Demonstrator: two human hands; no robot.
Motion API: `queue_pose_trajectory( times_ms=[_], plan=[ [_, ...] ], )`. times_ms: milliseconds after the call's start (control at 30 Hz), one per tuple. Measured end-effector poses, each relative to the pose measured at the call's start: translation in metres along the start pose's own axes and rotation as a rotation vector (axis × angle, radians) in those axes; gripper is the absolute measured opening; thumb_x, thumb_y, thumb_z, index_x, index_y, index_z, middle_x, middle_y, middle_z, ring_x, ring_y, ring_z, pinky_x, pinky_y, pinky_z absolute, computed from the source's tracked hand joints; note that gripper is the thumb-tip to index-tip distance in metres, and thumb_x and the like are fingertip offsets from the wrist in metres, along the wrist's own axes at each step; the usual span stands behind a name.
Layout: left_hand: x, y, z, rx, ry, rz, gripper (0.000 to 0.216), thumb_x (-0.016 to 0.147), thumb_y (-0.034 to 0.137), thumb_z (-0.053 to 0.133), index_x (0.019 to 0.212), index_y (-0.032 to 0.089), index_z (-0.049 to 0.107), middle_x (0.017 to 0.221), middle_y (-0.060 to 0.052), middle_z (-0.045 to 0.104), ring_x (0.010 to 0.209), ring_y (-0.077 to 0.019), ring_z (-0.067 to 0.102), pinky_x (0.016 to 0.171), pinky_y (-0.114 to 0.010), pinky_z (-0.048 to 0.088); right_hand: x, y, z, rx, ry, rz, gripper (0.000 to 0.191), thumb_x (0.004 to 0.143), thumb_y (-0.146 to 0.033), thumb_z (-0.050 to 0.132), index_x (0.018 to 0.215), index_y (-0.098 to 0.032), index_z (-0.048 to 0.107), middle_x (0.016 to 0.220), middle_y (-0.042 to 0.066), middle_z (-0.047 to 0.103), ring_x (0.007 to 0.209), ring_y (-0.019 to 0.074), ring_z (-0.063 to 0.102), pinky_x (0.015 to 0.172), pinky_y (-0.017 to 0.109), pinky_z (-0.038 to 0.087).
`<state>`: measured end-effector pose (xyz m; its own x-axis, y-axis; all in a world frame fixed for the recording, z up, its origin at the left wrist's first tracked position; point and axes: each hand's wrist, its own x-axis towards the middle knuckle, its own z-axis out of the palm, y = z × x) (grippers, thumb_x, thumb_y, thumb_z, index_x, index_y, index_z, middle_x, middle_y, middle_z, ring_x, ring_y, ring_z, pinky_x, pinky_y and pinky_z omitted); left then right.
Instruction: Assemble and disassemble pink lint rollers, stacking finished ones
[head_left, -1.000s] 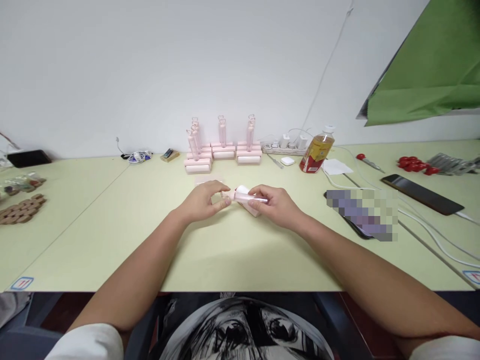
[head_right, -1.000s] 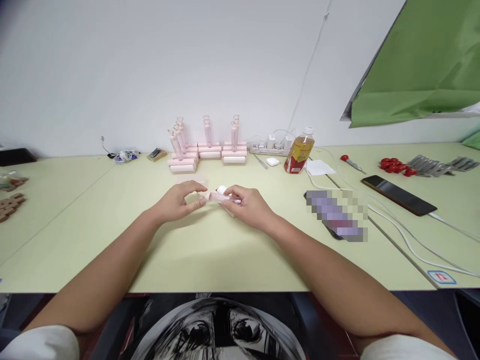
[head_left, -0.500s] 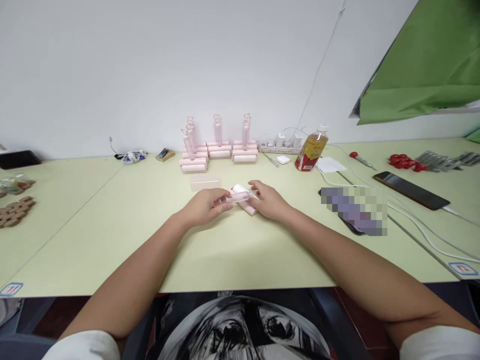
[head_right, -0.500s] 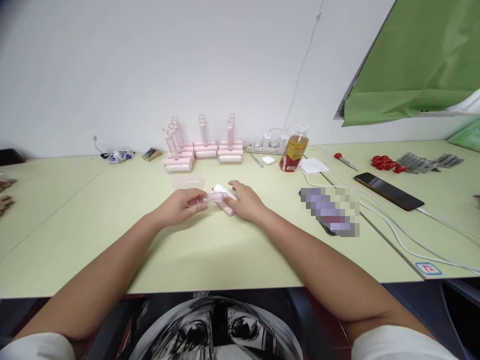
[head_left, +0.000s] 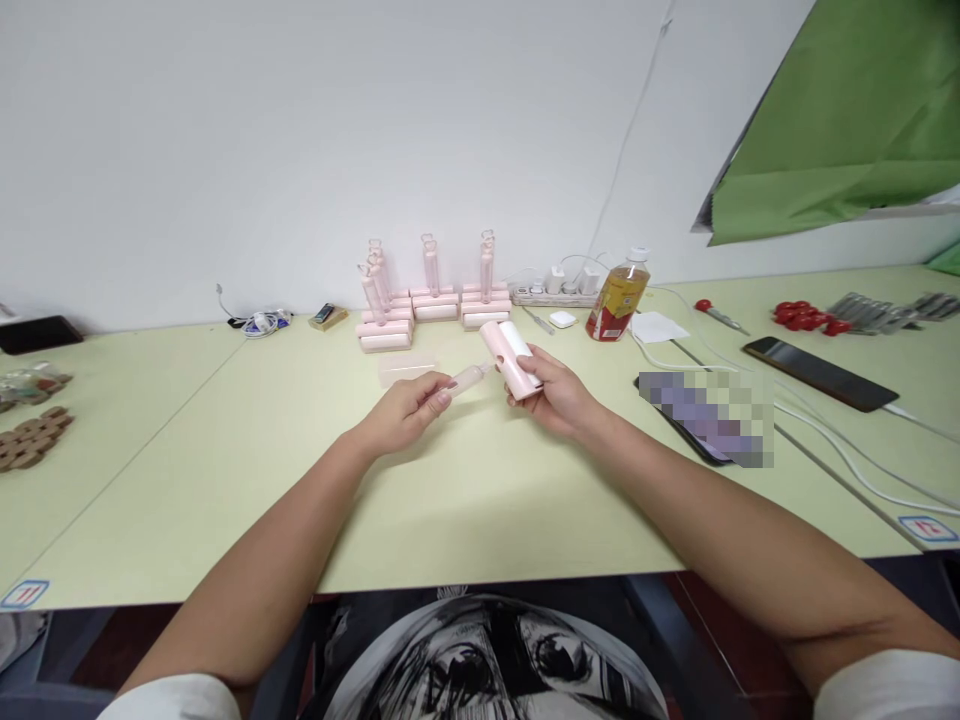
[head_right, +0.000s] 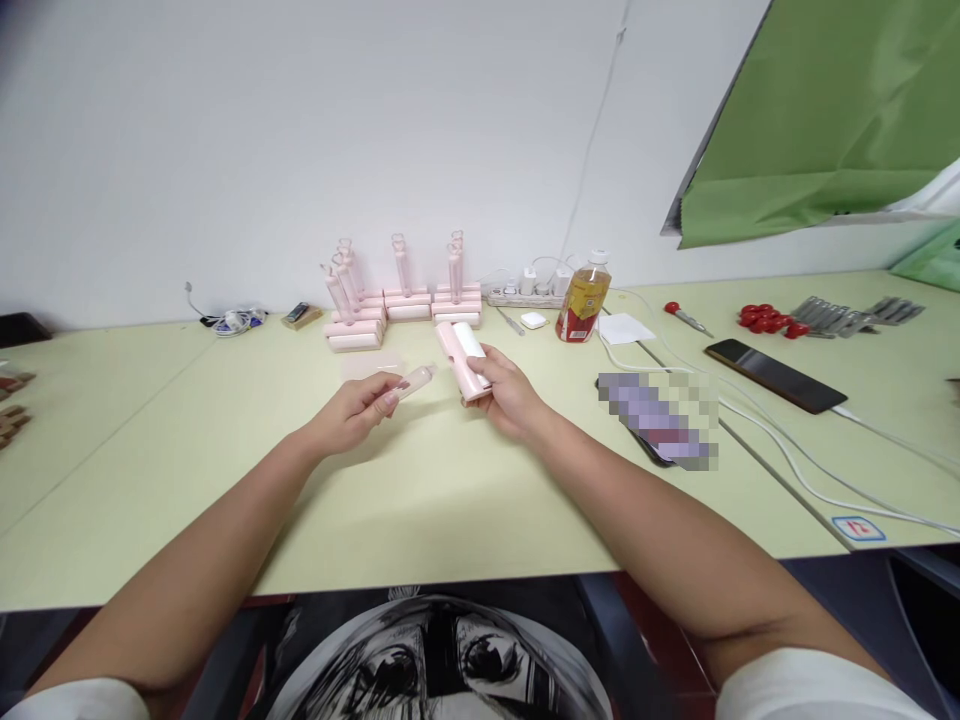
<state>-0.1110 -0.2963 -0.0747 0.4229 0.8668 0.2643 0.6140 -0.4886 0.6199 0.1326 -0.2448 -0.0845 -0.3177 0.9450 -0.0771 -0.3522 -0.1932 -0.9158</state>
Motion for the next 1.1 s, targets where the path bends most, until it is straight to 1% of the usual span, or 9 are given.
queue_pose_trajectory(
  times_ms=[100, 200, 433, 567, 667, 833, 1000, 1100],
  plan=[
    [0.0, -0.001, 0.001, 0.04, 0.067, 0.031, 0.036, 0.096, 0.047, 0.043, 0.111, 0.019, 0.059, 0.074, 0.001, 0.058, 0.065, -0.0121, 0.051, 0.063, -0.024, 0.039, -0.004, 0.0, 0.004, 0.067, -0.022, 0.005, 0.027, 0.077, -0.029, 0.065, 0.101, -0.024, 0.054, 0.092, 0.001, 0.062, 0.063, 0.0136, 0.053, 0.05, 0.026, 0.048],
    [0.0, 0.0, 0.002, 0.073, 0.102, 0.025, 0.037, 0.093, 0.047, 0.048, 0.113, 0.018, 0.061, 0.074, 0.001, 0.059, 0.066, -0.0123, 0.052, 0.064, -0.025, 0.04, -0.006, 0.002, 0.006, 0.044, -0.026, -0.021, 0.03, 0.075, -0.029, 0.068, 0.102, -0.024, 0.055, 0.09, 0.0, 0.061, 0.062, 0.0134, 0.053, 0.049, 0.027, 0.048],
    [0.001, 0.002, 0.003, 0.087, 0.08, -0.018, 0.042, 0.092, 0.049, 0.05, 0.117, 0.019, 0.066, 0.075, 0.0, 0.065, 0.067, -0.0137, 0.056, 0.065, -0.025, 0.041, -0.008, 0.006, 0.007, -0.053, 0.014, -0.051, 0.048, 0.067, -0.033, 0.074, 0.111, -0.026, 0.055, 0.086, -0.003, 0.058, 0.063, 0.0124, 0.05, 0.048, 0.024, 0.045],
    [0.002, 0.002, 0.001, 0.132, 0.06, -0.072, 0.046, 0.092, 0.052, 0.048, 0.12, 0.021, 0.067, 0.082, -0.002, 0.07, 0.071, -0.0163, 0.06, 0.067, -0.027, 0.043, -0.007, 0.008, 0.005, -0.112, 0.044, -0.079, 0.055, 0.064, -0.035, 0.075, 0.114, -0.027, 0.054, 0.086, -0.003, 0.057, 0.065, 0.0121, 0.05, 0.047, 0.022, 0.041],
    [0.002, 0.003, 0.0, 0.16, 0.047, -0.088, 0.046, 0.092, 0.052, 0.047, 0.121, 0.023, 0.067, 0.087, -0.002, 0.072, 0.074, -0.0172, 0.061, 0.068, -0.027, 0.044, -0.005, 0.011, 0.003, -0.176, 0.054, -0.102, 0.055, 0.066, -0.036, 0.074, 0.116, -0.027, 0.053, 0.087, -0.003, 0.056, 0.064, 0.0126, 0.051, 0.047, 0.022, 0.04],
    [0.002, 0.0, 0.002, 0.203, 0.032, -0.089, 0.046, 0.092, 0.05, 0.047, 0.124, 0.024, 0.066, 0.088, -0.002, 0.073, 0.074, -0.0176, 0.062, 0.067, -0.027, 0.043, -0.003, 0.016, 0.002, -0.317, 0.072, -0.118, 0.055, 0.07, -0.034, 0.07, 0.121, -0.028, 0.048, 0.086, -0.001, 0.057, 0.061, 0.0141, 0.052, 0.044, 0.024, 0.041],
    [0.003, -0.003, 0.004, 0.218, 0.028, -0.069, 0.045, 0.093, 0.048, 0.046, 0.124, 0.023, 0.066, 0.089, -0.003, 0.073, 0.077, -0.0189, 0.063, 0.068, -0.028, 0.043, -0.005, 0.016, 0.006, -0.335, 0.09, -0.074, 0.05, 0.072, -0.033, 0.066, 0.118, -0.028, 0.048, 0.085, -0.001, 0.055, 0.06, 0.0142, 0.052, 0.04, 0.024, 0.041],
    [0.003, -0.003, 0.005, 0.237, 0.028, -0.057, 0.044, 0.093, 0.048, 0.045, 0.124, 0.023, 0.066, 0.089, -0.004, 0.073, 0.076, -0.0194, 0.063, 0.067, -0.029, 0.043, -0.006, 0.014, 0.007, -0.345, 0.08, -0.082, 0.047, 0.073, -0.033, 0.065, 0.116, -0.027, 0.047, 0.084, -0.002, 0.054, 0.058, 0.0136, 0.051, 0.038, 0.023, 0.04]
  ],
)
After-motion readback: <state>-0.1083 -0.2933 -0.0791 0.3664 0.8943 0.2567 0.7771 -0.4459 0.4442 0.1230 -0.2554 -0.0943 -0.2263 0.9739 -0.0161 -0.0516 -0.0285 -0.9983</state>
